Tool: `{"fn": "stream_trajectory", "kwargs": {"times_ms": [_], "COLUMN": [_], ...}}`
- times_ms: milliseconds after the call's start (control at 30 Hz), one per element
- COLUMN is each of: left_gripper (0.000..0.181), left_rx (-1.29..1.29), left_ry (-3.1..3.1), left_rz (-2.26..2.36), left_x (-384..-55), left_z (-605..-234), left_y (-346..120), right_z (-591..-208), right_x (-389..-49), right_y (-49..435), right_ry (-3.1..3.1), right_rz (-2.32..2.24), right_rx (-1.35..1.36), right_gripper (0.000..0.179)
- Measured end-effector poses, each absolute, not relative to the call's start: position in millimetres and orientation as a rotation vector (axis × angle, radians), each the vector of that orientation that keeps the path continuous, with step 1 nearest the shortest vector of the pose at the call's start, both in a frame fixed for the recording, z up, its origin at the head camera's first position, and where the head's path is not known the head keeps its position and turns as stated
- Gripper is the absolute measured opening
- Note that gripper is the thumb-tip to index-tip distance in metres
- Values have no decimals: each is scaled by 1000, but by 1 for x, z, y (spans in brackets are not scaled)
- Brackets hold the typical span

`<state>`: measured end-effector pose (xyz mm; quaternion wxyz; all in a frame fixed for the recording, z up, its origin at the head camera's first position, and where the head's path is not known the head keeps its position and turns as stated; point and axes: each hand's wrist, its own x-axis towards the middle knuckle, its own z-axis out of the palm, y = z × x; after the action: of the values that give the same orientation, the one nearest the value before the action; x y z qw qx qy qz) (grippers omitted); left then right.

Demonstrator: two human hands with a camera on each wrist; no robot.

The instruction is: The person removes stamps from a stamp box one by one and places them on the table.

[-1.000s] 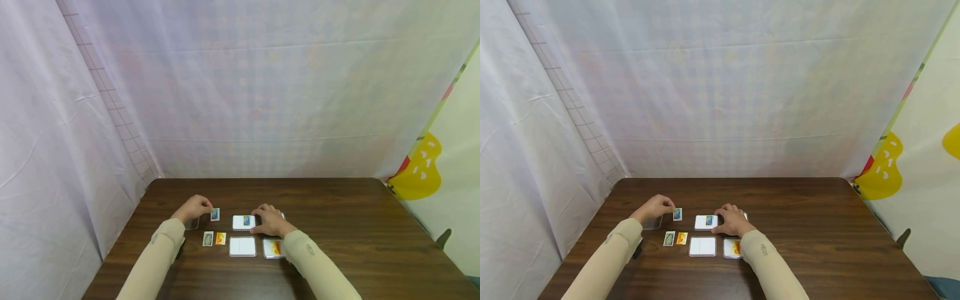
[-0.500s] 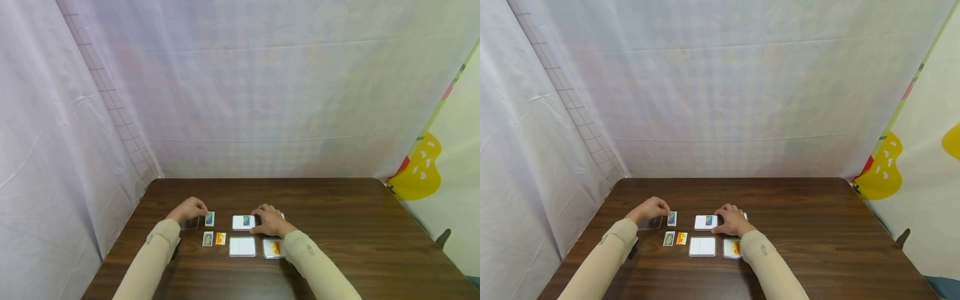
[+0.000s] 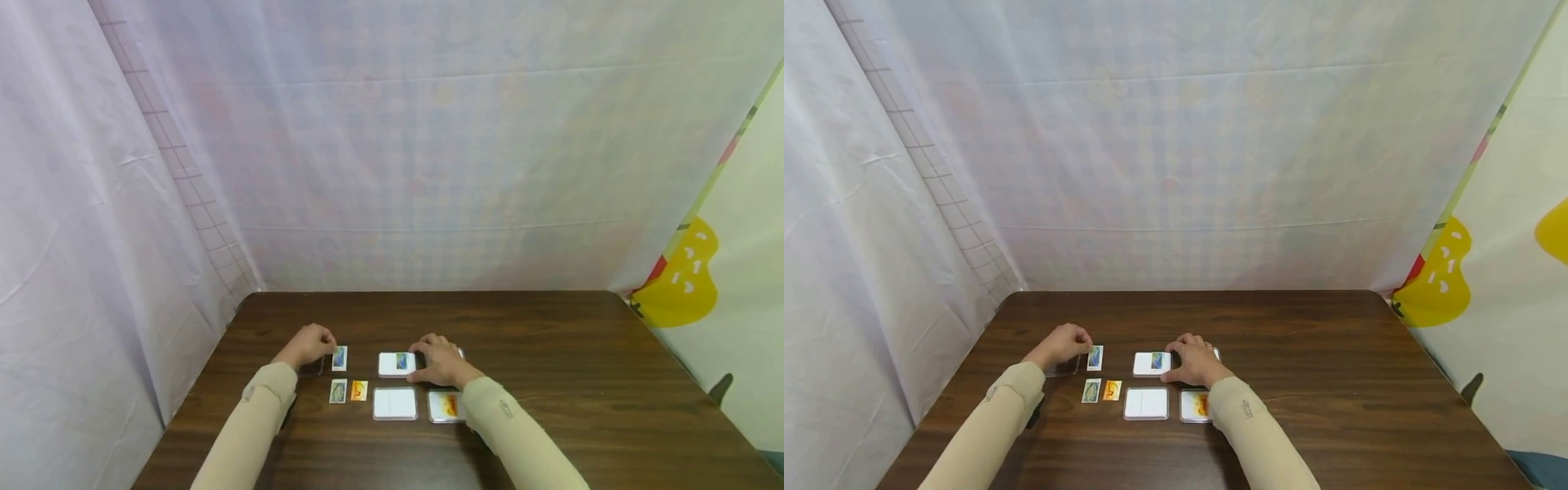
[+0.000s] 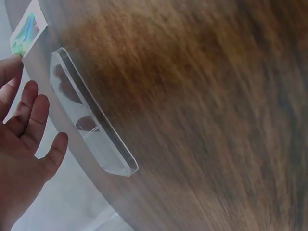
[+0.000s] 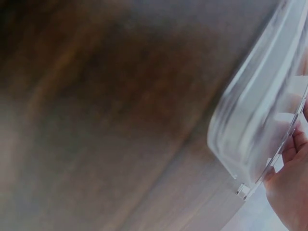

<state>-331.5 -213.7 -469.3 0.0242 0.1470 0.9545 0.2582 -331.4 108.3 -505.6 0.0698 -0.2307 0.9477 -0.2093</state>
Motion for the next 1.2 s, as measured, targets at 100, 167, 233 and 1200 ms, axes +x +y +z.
{"fn": "stream_trajectory", "kwargs": {"times_ms": [100,167,233,1200], "left_gripper": [7,7,7,6], "left_rx": [448,435,423,434], "left_ry": [2982,2993,3006,3057], "left_rz": [775,768,751,664], "left_x": [-332,-332,-333,-334], "left_z": [-472,-473,-474,-474], "left_y": [-213,-212,-212,-200], "right_z": [-506,-507,-507,-508], "right_x": [-331,-331,-331,-332], "right_y": [108,108,108,107], "right_ry": [2864,2872,2876,2884], "right_rz": [-620,-609,-600,-587], "right_rx": [-701,-707,-714,-716], "right_gripper": [60,60,59,61]}}
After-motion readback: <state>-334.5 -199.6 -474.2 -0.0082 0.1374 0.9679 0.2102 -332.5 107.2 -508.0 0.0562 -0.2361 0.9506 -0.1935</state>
